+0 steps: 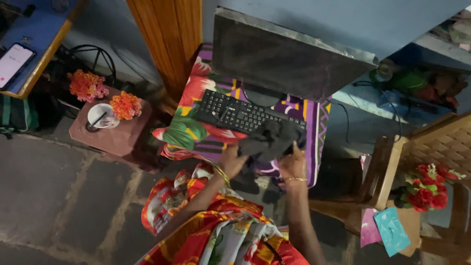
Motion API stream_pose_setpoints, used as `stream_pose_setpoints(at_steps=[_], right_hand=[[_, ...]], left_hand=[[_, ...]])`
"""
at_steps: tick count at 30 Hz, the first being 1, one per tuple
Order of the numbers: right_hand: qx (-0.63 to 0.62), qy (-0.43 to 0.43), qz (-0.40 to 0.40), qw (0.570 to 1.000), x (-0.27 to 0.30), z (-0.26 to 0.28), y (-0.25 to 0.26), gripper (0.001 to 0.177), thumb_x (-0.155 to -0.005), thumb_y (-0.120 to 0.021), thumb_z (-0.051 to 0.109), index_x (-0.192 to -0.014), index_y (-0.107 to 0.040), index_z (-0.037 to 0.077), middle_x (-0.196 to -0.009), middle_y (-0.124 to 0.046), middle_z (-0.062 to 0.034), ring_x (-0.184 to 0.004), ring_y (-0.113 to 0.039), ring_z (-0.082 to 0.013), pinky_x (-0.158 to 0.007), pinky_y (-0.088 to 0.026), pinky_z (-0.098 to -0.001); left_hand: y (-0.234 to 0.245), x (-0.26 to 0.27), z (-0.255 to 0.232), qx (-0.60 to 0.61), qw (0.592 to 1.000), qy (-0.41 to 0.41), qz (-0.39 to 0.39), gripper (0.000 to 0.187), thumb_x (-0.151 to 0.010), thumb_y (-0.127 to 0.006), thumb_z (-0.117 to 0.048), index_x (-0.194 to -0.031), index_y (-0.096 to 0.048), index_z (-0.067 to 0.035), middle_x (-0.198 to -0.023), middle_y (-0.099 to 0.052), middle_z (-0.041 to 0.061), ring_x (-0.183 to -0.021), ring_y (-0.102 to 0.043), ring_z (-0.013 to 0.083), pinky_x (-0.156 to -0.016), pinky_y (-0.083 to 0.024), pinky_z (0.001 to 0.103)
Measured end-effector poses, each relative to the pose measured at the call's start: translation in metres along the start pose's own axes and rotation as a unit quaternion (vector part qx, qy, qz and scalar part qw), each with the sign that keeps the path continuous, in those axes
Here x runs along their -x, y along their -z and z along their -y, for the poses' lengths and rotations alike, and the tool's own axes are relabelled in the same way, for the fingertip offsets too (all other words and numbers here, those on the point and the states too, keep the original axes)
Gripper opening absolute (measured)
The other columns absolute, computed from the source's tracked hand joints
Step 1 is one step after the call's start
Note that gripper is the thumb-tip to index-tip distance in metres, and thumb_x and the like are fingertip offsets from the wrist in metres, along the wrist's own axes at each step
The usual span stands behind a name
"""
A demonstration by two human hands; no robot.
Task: The person wipes a computer monitor and keyboard with a dark cloth, then wipes and arranges two small artificial flower bouquets on the desk. The person also moves a small white bowl with a spoon from a side table onto the desk.
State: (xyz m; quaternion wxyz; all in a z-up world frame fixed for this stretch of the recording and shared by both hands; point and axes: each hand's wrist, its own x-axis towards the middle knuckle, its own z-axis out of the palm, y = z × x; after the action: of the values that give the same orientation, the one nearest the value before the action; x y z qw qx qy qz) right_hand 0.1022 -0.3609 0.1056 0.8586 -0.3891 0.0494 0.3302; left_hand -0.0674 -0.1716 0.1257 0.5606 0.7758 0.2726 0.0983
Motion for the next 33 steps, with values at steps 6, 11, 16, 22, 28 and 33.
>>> stream_pose_setpoints(at_steps=[6,11,16,22,28,33], right_hand=[[0.752,0.016,-0.075,0.655,0.034,0.033,0.004,0.039,-0.106,-0.066,0.034,-0.129,-0.070,0.002,-0.109,-0.074,-0.0162,-0.093,-0.070,-0.0260,-0.083,-0.055,-0.0376],[0.708,0.260,0.104,0.648,0.066,0.056,-0.084,0.084,-0.078,-0.083,0.017,-0.150,-0.042,0.004,-0.148,-0.048,-0.0221,-0.135,-0.048,-0.0383,-0.111,-0.040,-0.0447],[0.604,0.199,0.249,0.731,0.071,0.016,-0.142,0.105,-0.062,-0.083,0.005,-0.154,-0.033,0.008,-0.156,-0.039,-0.0203,-0.146,-0.036,-0.0355,-0.118,-0.033,-0.0426],[0.569,0.181,0.200,0.777,0.057,-0.026,-0.139,0.085,-0.075,-0.066,-0.003,-0.155,-0.040,0.010,-0.147,-0.058,-0.0190,-0.136,-0.059,-0.0362,-0.113,-0.046,-0.0391],[0.714,0.145,0.106,0.677,0.030,-0.066,-0.121,0.072,-0.081,-0.079,0.012,-0.146,-0.049,0.006,-0.132,-0.068,-0.0219,-0.123,-0.068,-0.0342,-0.101,-0.055,-0.0390],[0.638,0.224,0.086,0.732,0.009,-0.084,-0.116,0.076,-0.066,-0.088,0.009,-0.130,-0.049,-0.004,-0.127,-0.060,-0.0279,-0.121,-0.063,-0.0375,-0.100,-0.053,-0.0389]], left_hand=[[0.041,-0.009,-0.020,0.070,0.987,-0.143,-0.015,0.056,-0.081,-0.067,-0.009,-0.137,-0.058,-0.007,-0.124,-0.068,0.020,-0.115,-0.066,0.0358,-0.098,-0.052,0.041],[0.025,-0.013,-0.030,0.162,0.973,-0.150,0.065,0.058,-0.081,-0.062,-0.006,-0.139,-0.063,-0.006,-0.124,-0.070,0.014,-0.114,-0.067,0.0288,-0.101,-0.052,0.037],[-0.013,-0.012,-0.029,0.305,0.946,-0.074,0.080,0.059,-0.088,-0.064,-0.013,-0.144,-0.053,-0.002,-0.129,-0.065,0.010,-0.121,-0.061,0.0228,-0.105,-0.048,0.037],[0.024,-0.002,0.003,0.170,0.983,-0.066,0.034,0.071,-0.092,-0.074,-0.038,-0.147,-0.048,-0.001,-0.136,-0.061,0.018,-0.128,-0.057,0.0289,-0.107,-0.044,0.037],[0.075,-0.016,0.096,0.154,0.982,0.017,-0.112,0.045,-0.090,-0.076,-0.032,-0.126,-0.067,-0.006,-0.112,-0.076,0.012,-0.104,-0.074,0.0213,-0.089,-0.059,0.033],[0.153,-0.037,0.205,0.084,0.955,-0.016,-0.282,0.021,-0.086,-0.076,-0.013,-0.107,-0.075,-0.011,-0.095,-0.074,0.008,-0.084,-0.070,0.0203,-0.076,-0.057,0.036]])
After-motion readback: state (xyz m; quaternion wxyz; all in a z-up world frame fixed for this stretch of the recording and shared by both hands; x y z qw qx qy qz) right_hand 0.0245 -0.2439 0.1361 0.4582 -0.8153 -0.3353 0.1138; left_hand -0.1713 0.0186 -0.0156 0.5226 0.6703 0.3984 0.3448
